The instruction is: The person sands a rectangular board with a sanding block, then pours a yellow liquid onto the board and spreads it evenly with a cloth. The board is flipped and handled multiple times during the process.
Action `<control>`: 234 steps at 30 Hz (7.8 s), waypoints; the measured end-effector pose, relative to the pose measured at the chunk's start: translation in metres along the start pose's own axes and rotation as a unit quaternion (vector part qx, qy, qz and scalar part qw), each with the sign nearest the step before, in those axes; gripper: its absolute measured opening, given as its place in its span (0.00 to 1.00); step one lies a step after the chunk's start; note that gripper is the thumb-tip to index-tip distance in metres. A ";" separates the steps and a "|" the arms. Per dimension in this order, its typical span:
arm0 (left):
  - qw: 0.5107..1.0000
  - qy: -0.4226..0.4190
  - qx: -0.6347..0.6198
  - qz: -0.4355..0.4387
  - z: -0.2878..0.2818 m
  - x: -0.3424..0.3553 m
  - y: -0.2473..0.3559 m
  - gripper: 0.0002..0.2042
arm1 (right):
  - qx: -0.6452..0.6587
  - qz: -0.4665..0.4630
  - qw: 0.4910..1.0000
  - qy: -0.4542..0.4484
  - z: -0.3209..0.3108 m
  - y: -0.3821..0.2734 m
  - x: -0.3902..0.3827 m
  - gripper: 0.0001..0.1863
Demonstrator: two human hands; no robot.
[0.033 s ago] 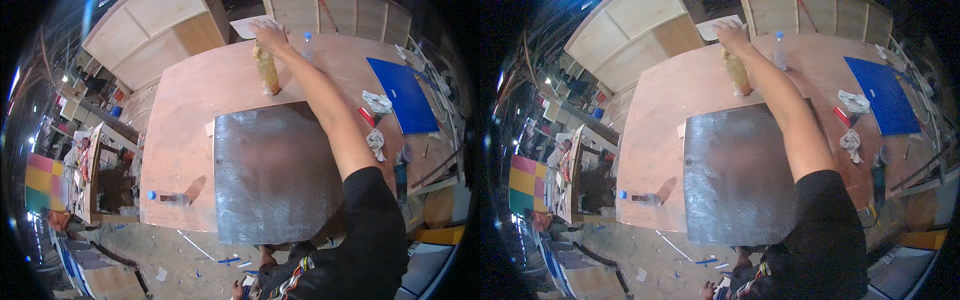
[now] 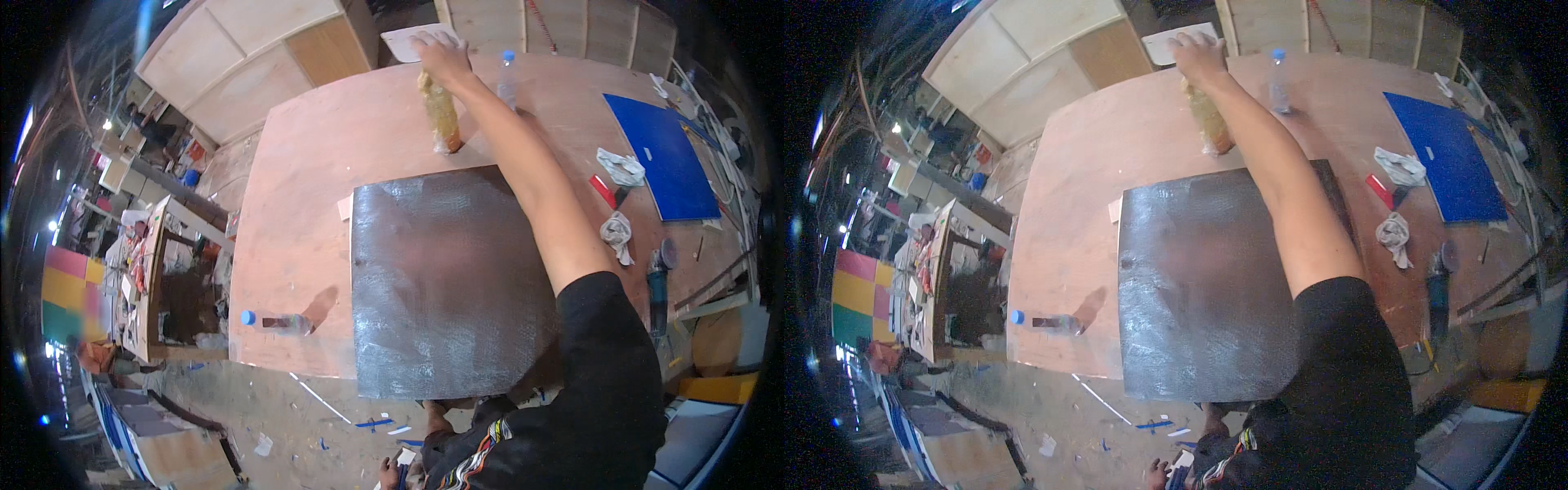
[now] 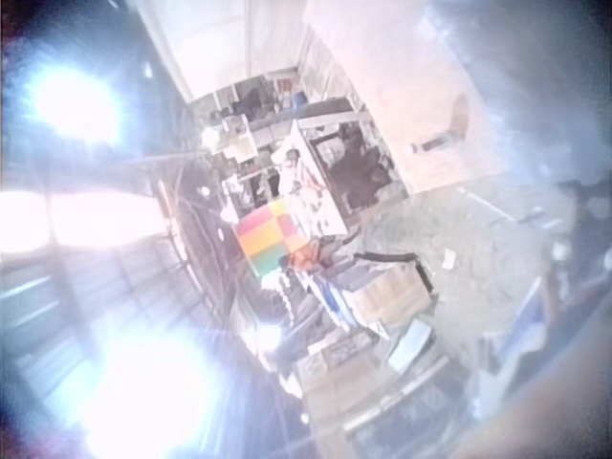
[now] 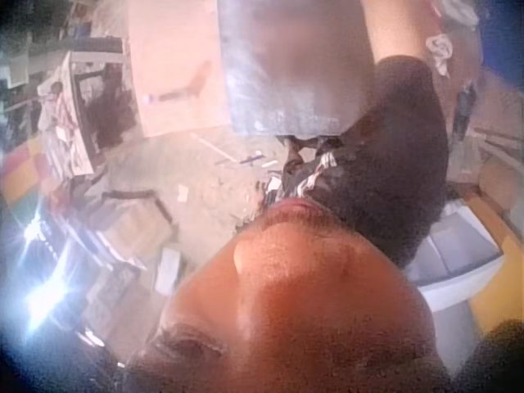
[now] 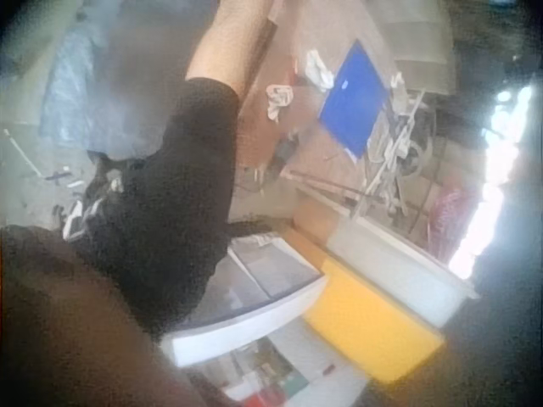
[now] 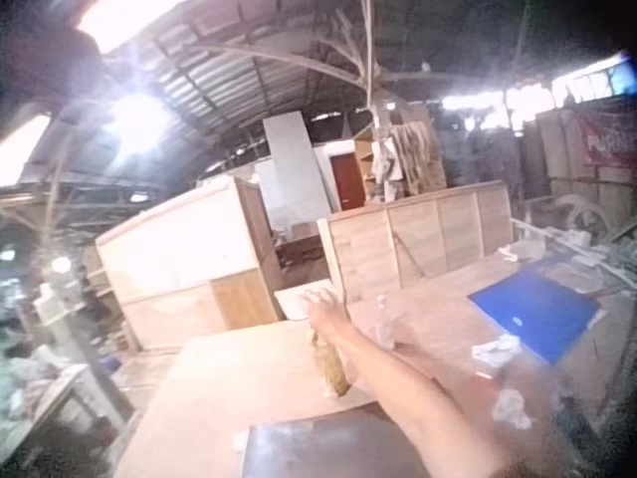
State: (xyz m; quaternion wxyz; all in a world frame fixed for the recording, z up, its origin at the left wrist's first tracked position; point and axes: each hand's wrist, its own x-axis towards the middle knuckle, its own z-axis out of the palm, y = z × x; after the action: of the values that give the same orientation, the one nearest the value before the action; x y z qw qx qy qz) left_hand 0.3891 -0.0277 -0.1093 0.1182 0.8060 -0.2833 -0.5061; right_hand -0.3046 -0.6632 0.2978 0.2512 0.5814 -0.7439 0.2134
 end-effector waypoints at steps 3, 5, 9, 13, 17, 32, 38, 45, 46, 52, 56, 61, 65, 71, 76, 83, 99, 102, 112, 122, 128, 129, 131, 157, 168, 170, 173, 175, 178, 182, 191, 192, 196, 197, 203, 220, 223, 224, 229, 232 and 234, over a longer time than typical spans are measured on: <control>0.994 -0.016 -0.101 0.033 0.007 0.015 -0.035 0.25 | -0.036 -0.065 0.988 -0.134 0.072 0.042 0.020 0.21; 0.999 -0.014 -0.004 -0.028 0.003 -0.019 -0.032 0.26 | -0.028 -0.049 0.980 -0.191 0.069 0.002 0.003 0.29; 0.987 -0.070 0.139 -0.042 -0.003 -0.040 0.051 0.25 | -0.050 -0.040 0.969 -0.239 0.048 0.011 0.007 0.39; 0.967 -0.100 0.214 0.098 -0.033 -0.011 0.136 0.25 | 0.139 -0.027 0.983 -0.120 0.005 0.041 -0.041 0.41; 0.936 -0.043 0.211 0.279 -0.038 -0.080 0.357 0.24 | 0.275 0.055 0.959 0.044 -0.002 0.124 -0.191 0.30; 0.925 -0.233 0.024 0.298 0.071 0.121 0.575 0.48 | 0.269 0.432 0.825 -0.247 -0.024 0.189 -0.546 0.30; 0.929 -0.262 -0.005 0.262 0.063 0.122 0.576 0.45 | 0.088 0.418 0.875 -0.227 -0.091 0.146 -0.503 0.35; 0.883 -0.300 0.059 0.356 0.052 -0.001 0.586 0.32 | 0.055 0.452 0.865 -0.210 -0.166 0.107 -0.496 0.38; 0.870 -0.318 0.064 0.373 0.055 -0.020 0.587 0.32 | 0.022 0.430 0.879 -0.204 -0.173 0.114 -0.507 0.39; 0.799 -0.386 0.064 0.457 0.048 -0.046 0.596 0.32 | 0.142 0.497 0.846 -0.131 -0.231 0.110 -0.554 0.41; 0.741 -0.437 0.069 0.505 0.048 -0.065 0.602 0.32 | 0.136 0.529 0.828 -0.127 -0.294 0.130 -0.592 0.43; 0.649 -0.519 0.068 0.552 0.062 -0.086 0.630 0.33 | 0.104 0.522 0.843 -0.084 -0.405 0.162 -0.636 0.42; 0.630 -0.535 0.103 0.554 0.129 -0.207 0.588 0.35 | 0.073 0.554 0.828 -0.042 -0.506 0.197 -0.699 0.42; 0.597 -0.583 0.165 0.525 0.250 -0.371 0.527 0.38 | -0.035 0.622 0.782 -0.009 -0.664 0.226 -0.836 0.46; 0.515 -0.663 0.238 0.488 0.338 -0.462 0.507 0.51 | -0.090 0.696 0.711 0.043 -0.761 0.173 -0.893 0.44; 0.471 -0.692 0.260 0.481 0.453 -0.581 0.438 0.35 | -0.114 0.790 0.584 0.144 -0.795 0.129 -0.999 0.43; 0.223 -0.805 0.413 0.364 0.681 -0.794 0.237 0.35 | -0.178 0.910 0.305 0.218 -0.893 0.045 -1.039 0.44; 0.208 -0.798 0.451 0.343 0.694 -0.833 0.176 0.36 | -0.169 0.923 0.236 0.253 -0.908 0.020 -1.060 0.45; 0.098 -0.844 0.497 0.174 0.706 -0.929 -0.029 0.36 | -0.253 0.921 0.149 0.255 -0.959 -0.045 -1.149 0.44; 0.090 -0.820 0.508 0.247 0.675 -0.964 -0.143 0.41 | -0.200 0.921 0.115 0.312 -0.990 -0.075 -1.259 0.46; 0.068 -0.810 0.543 0.212 0.678 -0.966 -0.161 0.48 | -0.238 0.948 0.122 0.171 -0.994 -0.073 -1.306 0.48; 0.059 -0.810 0.546 0.207 0.677 -0.967 -0.166 0.48 | -0.255 0.949 0.123 0.139 -0.993 -0.081 -1.321 0.47; 0.050 -0.810 0.550 0.197 0.671 -0.967 -0.170 0.47 | -0.287 0.947 0.121 0.077 -0.992 -0.093 -1.344 0.48; -0.066 -0.886 0.400 0.224 0.651 -0.959 -0.101 0.32 | -0.398 0.721 0.294 0.484 -0.791 0.000 -1.064 0.31; -0.620 -0.764 0.115 0.134 0.398 -0.686 -0.052 0.36 | 0.013 0.350 0.294 0.889 -0.574 0.017 -0.940 0.43; -0.620 -0.779 0.042 0.087 0.383 -0.640 -0.064 0.37 | -0.008 0.254 0.287 0.924 -0.568 -0.018 -0.913 0.44; -0.640 -0.756 -0.097 0.091 0.353 -0.595 -0.071 0.40 | -0.152 0.305 0.253 0.906 -0.589 -0.091 -0.826 0.44; -0.725 -0.685 -0.019 0.073 0.304 -0.581 -0.047 0.40 | -0.282 0.379 0.260 0.842 -0.575 -0.152 -0.796 0.39; -0.813 -0.571 0.110 -0.008 0.248 -0.574 -0.018 0.35 | -0.440 0.306 0.192 0.822 -0.541 -0.227 -0.779 0.25; -0.879 -0.436 0.169 -0.095 0.206 -0.574 -0.011 0.29 | -0.485 0.236 -0.115 0.834 -0.506 -0.312 -0.825 0.28; -0.848 -0.518 0.103 -0.041 0.038 -0.642 -0.022 0.24 | -0.472 0.384 -0.200 0.768 -0.502 -0.443 -0.875 0.22; -0.849 -0.521 0.078 -0.042 0.024 -0.643 -0.038 0.24 | -0.508 0.310 -0.175 0.785 -0.503 -0.467 -0.869 0.18; -0.850 -0.521 0.080 -0.020 -0.052 -0.630 -0.118 0.26 | -0.494 0.203 -0.018 0.845 -0.482 -0.599 -0.793 0.15; -0.838 -0.538 0.088 -0.009 -0.073 -0.623 -0.141 0.26 | -0.518 0.223 -0.032 0.825 -0.485 -0.613 -0.766 0.13; -0.741 -0.654 0.103 0.112 -0.241 -0.560 -0.289 0.36 | -0.615 0.289 -0.027 0.734 -0.490 -0.654 -0.627 0.21; -0.858 -0.254 0.433 -0.111 -0.452 -0.300 -0.161 0.30 | -0.801 0.238 -0.224 0.502 -0.361 -0.577 -0.416 0.29; -0.812 -0.275 0.473 -0.203 -0.478 -0.270 -0.124 0.25 | -0.758 0.251 -0.342 0.496 -0.309 -0.582 -0.379 0.28; -0.812 -0.298 0.453 -0.214 -0.482 -0.263 -0.111 0.23 | -0.749 0.254 -0.353 0.500 -0.292 -0.588 -0.373 0.28; -0.792 -0.425 0.349 -0.265 -0.513 -0.237 -0.058 0.18 | -0.743 0.226 -0.355 0.520 -0.242 -0.610 -0.368 0.28; -0.759 -0.495 0.352 -0.237 -0.510 -0.213 -0.041 0.19 | -0.748 0.213 -0.317 0.543 -0.214 -0.618 -0.380 0.30; -0.747 -0.530 0.345 -0.204 -0.511 -0.203 -0.039 0.19 | -0.742 0.224 -0.318 0.545 -0.198 -0.625 -0.387 0.31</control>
State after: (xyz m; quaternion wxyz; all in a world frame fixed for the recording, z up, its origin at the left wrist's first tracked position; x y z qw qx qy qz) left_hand 0.7872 0.0714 0.2591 0.6198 0.7719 -0.1395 -0.0248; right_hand 0.4049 -0.3948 0.2277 -0.7092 0.6548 -0.0850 0.2469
